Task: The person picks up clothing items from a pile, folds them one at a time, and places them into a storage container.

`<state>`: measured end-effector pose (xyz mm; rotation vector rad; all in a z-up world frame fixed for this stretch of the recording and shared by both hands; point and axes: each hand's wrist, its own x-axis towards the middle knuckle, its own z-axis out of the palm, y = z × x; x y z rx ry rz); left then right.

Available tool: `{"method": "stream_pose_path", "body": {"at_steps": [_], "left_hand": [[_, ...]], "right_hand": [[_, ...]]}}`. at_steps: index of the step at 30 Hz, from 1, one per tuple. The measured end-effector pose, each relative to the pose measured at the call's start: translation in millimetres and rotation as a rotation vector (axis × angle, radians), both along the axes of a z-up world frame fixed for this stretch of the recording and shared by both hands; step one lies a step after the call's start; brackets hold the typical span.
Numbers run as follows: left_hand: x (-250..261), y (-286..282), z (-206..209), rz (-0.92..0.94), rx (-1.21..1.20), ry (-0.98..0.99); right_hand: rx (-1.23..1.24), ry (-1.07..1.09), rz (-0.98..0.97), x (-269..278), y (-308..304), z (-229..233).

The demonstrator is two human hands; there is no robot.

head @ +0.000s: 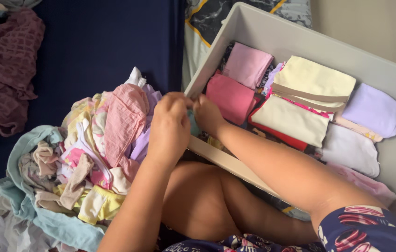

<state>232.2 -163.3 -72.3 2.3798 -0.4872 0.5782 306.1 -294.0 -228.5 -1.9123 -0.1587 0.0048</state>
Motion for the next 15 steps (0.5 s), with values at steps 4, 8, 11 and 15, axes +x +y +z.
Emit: {"method": "stream_pose_path", "body": {"at_steps": [4, 8, 11, 15], "left_hand": [[-5.8, 3.7, -12.9, -0.08, 0.276, 0.069], [-4.2, -1.3, -24.0, 0.025, 0.604, 0.121], [-4.7, -8.6, -30.7, 0.088, 0.649, 0.143], [0.3, -9.3, -25.1, 0.123, 0.56, 0.182]], "right_hand": [[-0.174, 0.112, 0.084, 1.9, -8.7, -8.2], [-0.206, 0.337, 0.333, 2.6, -30.3, 12.8], [0.071, 0.144, 0.508, -0.6, -49.1, 13.9], [-0.297, -0.106, 0.607, -8.0, -31.5, -16.9]]}}
